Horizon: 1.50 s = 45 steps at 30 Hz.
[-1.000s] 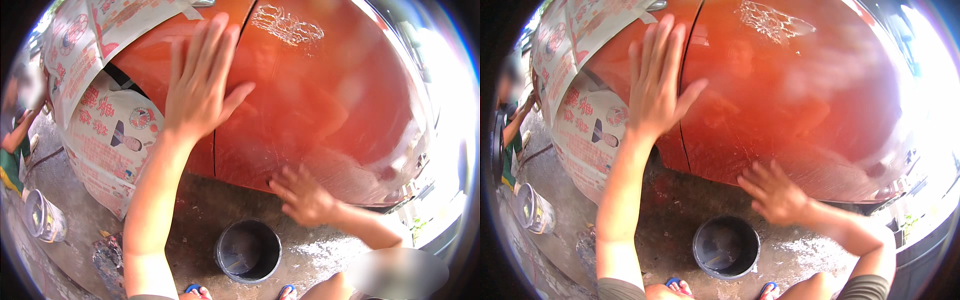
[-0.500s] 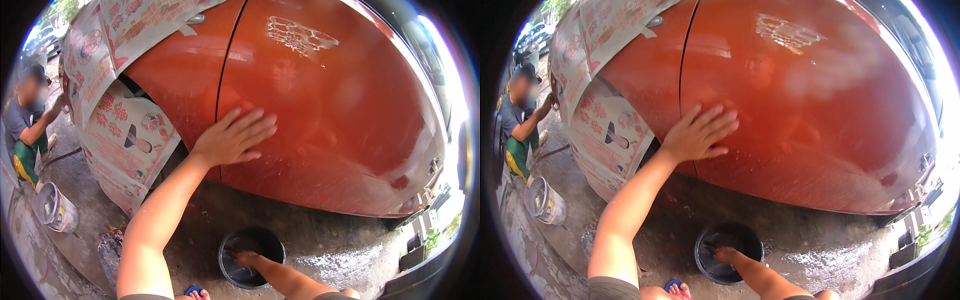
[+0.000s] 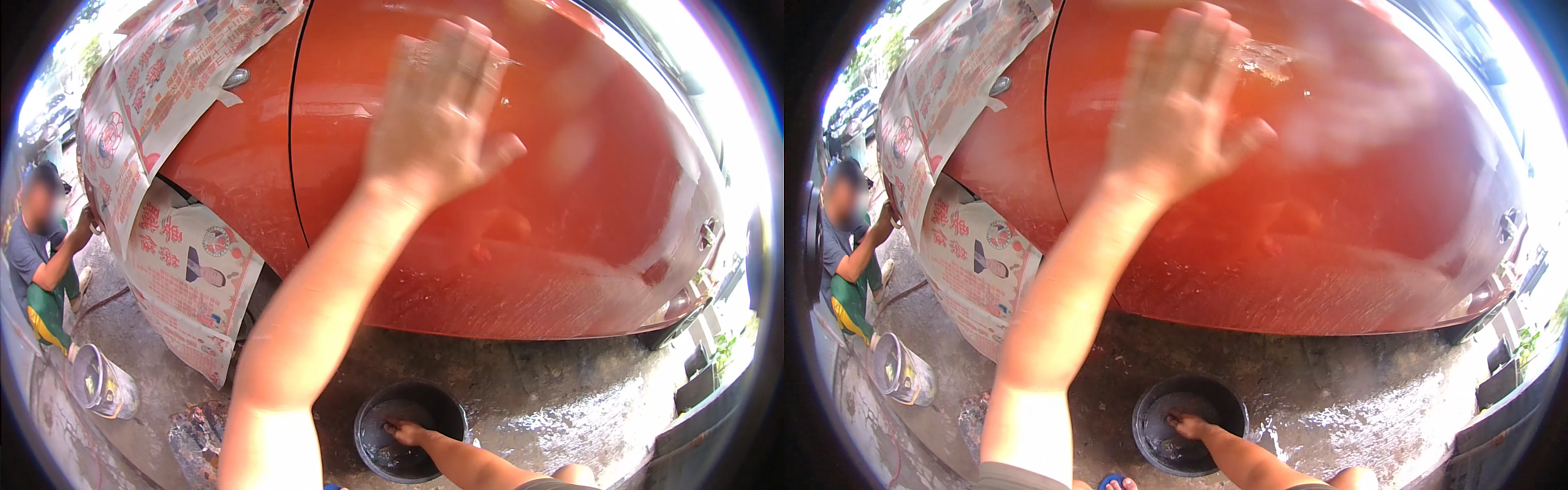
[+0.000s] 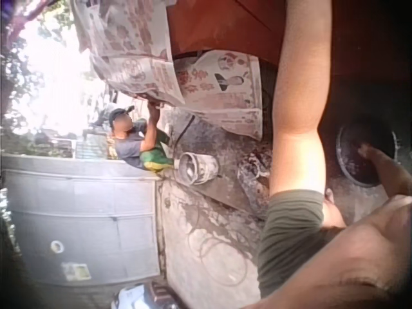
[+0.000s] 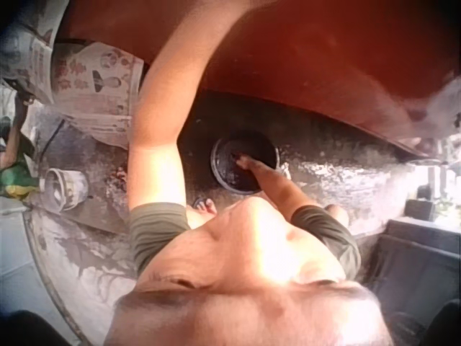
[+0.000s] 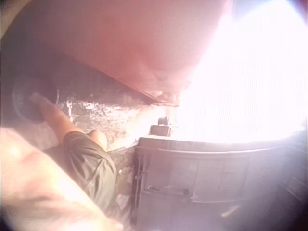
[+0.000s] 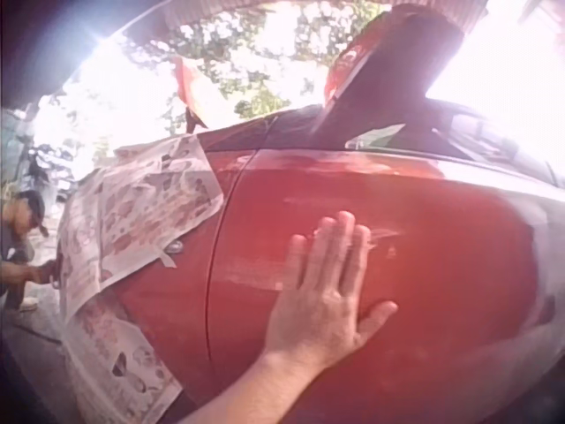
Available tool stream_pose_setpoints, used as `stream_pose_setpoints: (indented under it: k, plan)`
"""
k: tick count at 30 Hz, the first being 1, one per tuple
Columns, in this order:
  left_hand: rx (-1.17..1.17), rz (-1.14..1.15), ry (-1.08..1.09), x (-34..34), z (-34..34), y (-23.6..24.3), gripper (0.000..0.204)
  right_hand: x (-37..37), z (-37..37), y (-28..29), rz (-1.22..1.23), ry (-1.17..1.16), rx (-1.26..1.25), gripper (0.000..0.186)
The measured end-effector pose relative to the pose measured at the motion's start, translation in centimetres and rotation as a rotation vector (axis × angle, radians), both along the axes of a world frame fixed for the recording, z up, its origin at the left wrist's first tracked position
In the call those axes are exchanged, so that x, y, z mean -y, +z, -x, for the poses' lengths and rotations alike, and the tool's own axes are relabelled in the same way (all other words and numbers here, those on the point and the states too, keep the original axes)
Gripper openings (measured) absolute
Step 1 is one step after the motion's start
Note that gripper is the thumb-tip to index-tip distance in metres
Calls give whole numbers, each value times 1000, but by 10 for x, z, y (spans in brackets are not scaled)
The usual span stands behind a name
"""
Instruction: The person sits on the ground and uses a sanding block to sand the side panel of a red car. They repeatedly dip the sanding block into a bucket of water and continue sanding the car's surface.
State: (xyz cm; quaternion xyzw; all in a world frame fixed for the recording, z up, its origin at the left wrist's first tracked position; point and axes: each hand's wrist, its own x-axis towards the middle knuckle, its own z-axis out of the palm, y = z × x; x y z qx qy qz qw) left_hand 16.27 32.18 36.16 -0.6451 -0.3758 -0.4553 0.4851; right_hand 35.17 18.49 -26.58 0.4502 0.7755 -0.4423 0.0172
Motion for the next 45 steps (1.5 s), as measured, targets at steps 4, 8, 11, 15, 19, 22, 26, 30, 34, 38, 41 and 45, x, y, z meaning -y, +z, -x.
stream_pose_setpoints:
  k: [4, 8, 11, 15, 19, 22, 26, 30, 34, 38, 41, 45]
  plan:
    - [-362, 110, -119, 10, -69, -49, 91, 1, 3, -7, -47, -30, -13, 59]
    - [-427, 144, -131, 2, -63, -77, 90, 5, 5, -1, 72, -139, -143, 58]
    - [-314, 188, -119, 3, -10, -93, 90, 9, 5, 35, 296, -247, -243, 54]
    - [77, 127, 69, 11, 86, -139, 98, 5, 2, 152, 744, -331, -453, 52]
    - [172, 141, 151, 4, 118, -219, 104, -14, 5, 335, 26, -7, -263, 61]
    - [179, 187, 131, -4, 116, -266, 106, -41, 18, 479, -820, 311, -225, 59]
    - [139, 193, 140, -7, 114, -298, 107, -75, 64, 630, -1889, 460, -166, 67]
    - [119, 169, 153, -12, 117, -308, 107, -108, 112, 658, -2222, 211, 141, 65]
    - [138, 167, 149, -17, 121, -322, 113, -123, 116, 557, -1570, 847, 396, 76]
    - [225, 145, 117, -19, 127, -345, 122, -122, 133, 592, -1904, 366, 427, 76]
    - [235, 131, 79, -23, 128, -355, 122, -125, 140, 614, -2197, 110, 261, 79]
    - [248, 119, 79, -26, 128, -356, 123, -131, 118, 549, -1582, 959, 473, 84]
